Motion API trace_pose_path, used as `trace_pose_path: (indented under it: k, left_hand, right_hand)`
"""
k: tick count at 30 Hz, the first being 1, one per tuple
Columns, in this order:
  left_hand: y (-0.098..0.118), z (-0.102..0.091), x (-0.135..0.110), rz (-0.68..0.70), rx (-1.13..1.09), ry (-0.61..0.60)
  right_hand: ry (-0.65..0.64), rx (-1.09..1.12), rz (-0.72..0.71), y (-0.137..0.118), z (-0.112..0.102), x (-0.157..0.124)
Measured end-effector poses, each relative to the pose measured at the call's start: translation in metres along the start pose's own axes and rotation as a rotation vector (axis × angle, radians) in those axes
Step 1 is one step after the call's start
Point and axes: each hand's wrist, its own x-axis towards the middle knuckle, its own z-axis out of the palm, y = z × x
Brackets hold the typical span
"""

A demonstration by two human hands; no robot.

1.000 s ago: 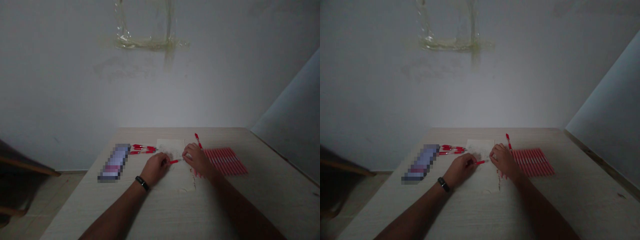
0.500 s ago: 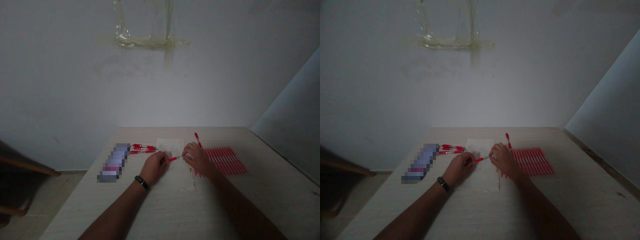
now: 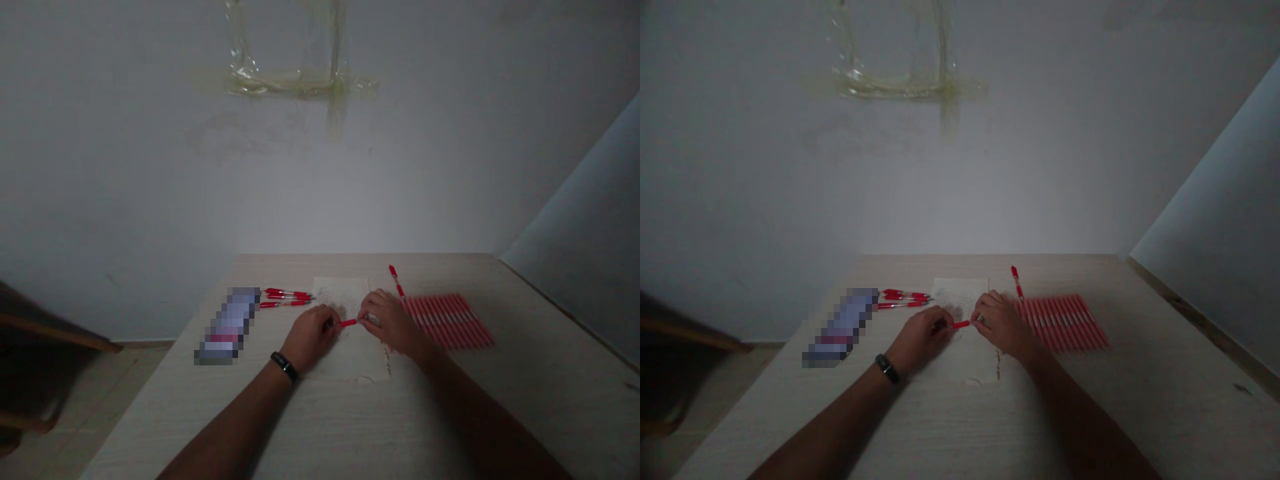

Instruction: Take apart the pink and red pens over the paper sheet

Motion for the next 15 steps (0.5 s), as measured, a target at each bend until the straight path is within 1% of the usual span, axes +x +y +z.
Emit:
trace_pose_path:
  k: [7, 15]
  left_hand:
    - [-0.002, 0.001, 0.000, 0.003, -0.021, 0.014]
    - [-0.003, 0.001, 0.000, 0.005, -0.029, 0.047]
  right_hand:
    - [0.007, 0.048, 0.028, 0.000, 0.002, -0.001]
    - [0.046, 0.059, 0.005, 0.009, -0.001, -0.003]
